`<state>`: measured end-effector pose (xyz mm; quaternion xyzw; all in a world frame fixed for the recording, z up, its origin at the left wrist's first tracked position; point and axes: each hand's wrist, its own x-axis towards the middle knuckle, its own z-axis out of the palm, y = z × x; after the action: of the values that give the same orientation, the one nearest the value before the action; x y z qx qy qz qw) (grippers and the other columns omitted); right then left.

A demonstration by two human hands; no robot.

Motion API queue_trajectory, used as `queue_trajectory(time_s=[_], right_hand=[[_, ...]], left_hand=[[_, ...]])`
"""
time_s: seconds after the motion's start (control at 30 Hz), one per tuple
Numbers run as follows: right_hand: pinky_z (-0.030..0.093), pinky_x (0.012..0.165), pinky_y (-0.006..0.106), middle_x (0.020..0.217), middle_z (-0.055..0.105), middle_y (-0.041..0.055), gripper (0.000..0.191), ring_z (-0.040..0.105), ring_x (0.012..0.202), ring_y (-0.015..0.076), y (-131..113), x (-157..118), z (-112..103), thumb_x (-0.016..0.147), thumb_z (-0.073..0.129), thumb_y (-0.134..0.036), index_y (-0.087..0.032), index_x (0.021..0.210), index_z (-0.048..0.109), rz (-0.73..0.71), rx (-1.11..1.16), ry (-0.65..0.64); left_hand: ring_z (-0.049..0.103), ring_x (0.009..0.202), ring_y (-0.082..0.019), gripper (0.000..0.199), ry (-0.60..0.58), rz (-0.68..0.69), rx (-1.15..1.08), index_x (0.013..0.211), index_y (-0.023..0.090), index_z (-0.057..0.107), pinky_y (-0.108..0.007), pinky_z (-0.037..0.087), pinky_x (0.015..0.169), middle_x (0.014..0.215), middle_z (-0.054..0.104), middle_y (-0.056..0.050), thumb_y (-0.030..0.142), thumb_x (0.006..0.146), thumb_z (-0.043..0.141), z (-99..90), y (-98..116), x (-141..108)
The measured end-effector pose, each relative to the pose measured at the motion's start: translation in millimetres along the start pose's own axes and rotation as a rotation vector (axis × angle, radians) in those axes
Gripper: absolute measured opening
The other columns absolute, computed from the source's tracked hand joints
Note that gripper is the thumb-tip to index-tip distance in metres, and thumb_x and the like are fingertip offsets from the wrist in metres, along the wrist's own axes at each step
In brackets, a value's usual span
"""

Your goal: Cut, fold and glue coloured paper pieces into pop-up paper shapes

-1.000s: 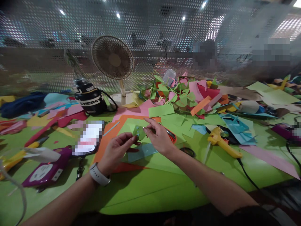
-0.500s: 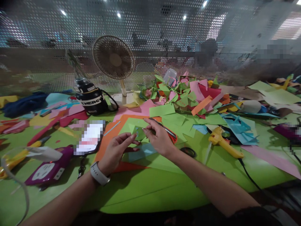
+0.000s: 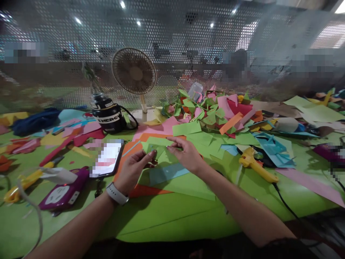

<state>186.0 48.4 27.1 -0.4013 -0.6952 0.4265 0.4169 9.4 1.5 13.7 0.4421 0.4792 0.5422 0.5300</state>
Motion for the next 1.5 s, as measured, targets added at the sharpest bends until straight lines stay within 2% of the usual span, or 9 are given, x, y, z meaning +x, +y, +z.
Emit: queue_trajectory(time_s=[0.17, 0.37, 0.9, 1.0, 1.1, 1.2, 1.3, 1.37, 1.5], right_hand=[[0.048, 0.073, 0.027, 0.081, 0.063, 0.0023, 0.040, 0.059, 0.076, 0.0133, 0, 2, 0, 0.078, 0.061, -0.031, -0.014, 0.115, 0.061, -0.013, 0.087, 0.067], [0.049, 0.081, 0.032, 0.090, 0.067, 0.0068, 0.037, 0.062, 0.086, 0.0171, -6, -2, 3, 0.082, 0.056, -0.030, -0.014, 0.115, 0.061, -0.057, 0.014, 0.049], [0.045, 0.094, 0.038, 0.112, 0.068, 0.0098, 0.036, 0.061, 0.106, 0.0216, -23, -13, 0, 0.090, 0.047, -0.028, -0.018, 0.123, 0.059, -0.343, -0.480, -0.007], [0.045, 0.095, 0.040, 0.121, 0.063, 0.0110, 0.039, 0.059, 0.110, 0.0224, -28, -26, -29, 0.090, 0.047, -0.031, -0.018, 0.126, 0.056, -0.368, -0.588, 0.114], [0.046, 0.092, 0.043, 0.115, 0.066, 0.0109, 0.036, 0.061, 0.104, 0.0249, -22, -59, -85, 0.089, 0.046, -0.035, -0.020, 0.118, 0.061, -0.295, -0.805, 0.299], [0.042, 0.095, 0.044, 0.118, 0.062, 0.0176, 0.040, 0.058, 0.110, 0.0296, -2, -104, -150, 0.086, 0.046, -0.035, -0.015, 0.118, 0.060, -0.002, -1.051, 0.409], [0.038, 0.094, 0.043, 0.126, 0.054, 0.0267, 0.052, 0.052, 0.116, 0.0370, 22, -141, -201, 0.075, 0.060, -0.032, -0.008, 0.121, 0.057, 0.357, -1.257, 0.301], [0.038, 0.094, 0.040, 0.121, 0.056, 0.0283, 0.049, 0.054, 0.112, 0.0364, 33, -154, -217, 0.071, 0.063, -0.029, -0.008, 0.115, 0.060, 0.525, -1.306, 0.224], [0.039, 0.087, 0.037, 0.111, 0.061, 0.0228, 0.035, 0.059, 0.099, 0.0315, 38, -153, -211, 0.074, 0.055, -0.030, -0.015, 0.105, 0.062, 0.551, -1.339, 0.149]], left_hand=[[0.066, 0.087, -0.022, 0.046, -0.123, -0.039, -0.216, 0.082, 0.019, 0.054, -0.030, 0.054, 0.063, 0.083, 0.068, -0.006, 0.060, 0.067, 0.067, -3.6, -1, 1], [0.065, 0.094, -0.024, 0.038, -0.301, -0.142, -0.165, 0.088, 0.014, 0.058, -0.030, 0.055, 0.066, 0.107, 0.065, -0.015, 0.041, 0.068, 0.076, 0.8, -3, -2], [0.067, 0.077, -0.020, 0.035, -0.146, -0.115, -0.056, 0.081, 0.015, 0.071, -0.024, 0.050, 0.059, 0.083, 0.072, -0.008, 0.039, 0.058, 0.081, -3.9, -10, 5], [0.067, 0.082, -0.021, 0.038, -0.088, -0.130, -0.092, 0.080, 0.015, 0.070, -0.023, 0.050, 0.058, 0.088, 0.072, -0.009, 0.041, 0.055, 0.082, -4.8, -8, 4], [0.067, 0.083, -0.022, 0.038, -0.054, -0.137, -0.124, 0.081, 0.015, 0.068, -0.023, 0.050, 0.056, 0.089, 0.072, -0.009, 0.039, 0.055, 0.082, -4.4, -5, 4], [0.068, 0.083, -0.023, 0.037, -0.064, -0.132, -0.144, 0.082, 0.015, 0.067, -0.024, 0.050, 0.054, 0.090, 0.071, -0.008, 0.038, 0.056, 0.081, -3.0, -5, 4], [0.069, 0.082, -0.023, 0.035, -0.074, -0.127, -0.169, 0.081, 0.015, 0.067, -0.023, 0.050, 0.053, 0.090, 0.071, -0.008, 0.037, 0.056, 0.081, -1.9, -7, 6], [0.069, 0.080, -0.022, 0.033, -0.069, -0.119, -0.176, 0.080, 0.015, 0.067, -0.022, 0.049, 0.050, 0.088, 0.071, -0.007, 0.035, 0.057, 0.080, -2.2, -7, 7], [0.068, 0.074, -0.019, 0.030, -0.044, -0.108, -0.177, 0.078, 0.016, 0.068, -0.020, 0.046, 0.047, 0.083, 0.070, -0.006, 0.032, 0.057, 0.080, -4.7, -7, 7]])
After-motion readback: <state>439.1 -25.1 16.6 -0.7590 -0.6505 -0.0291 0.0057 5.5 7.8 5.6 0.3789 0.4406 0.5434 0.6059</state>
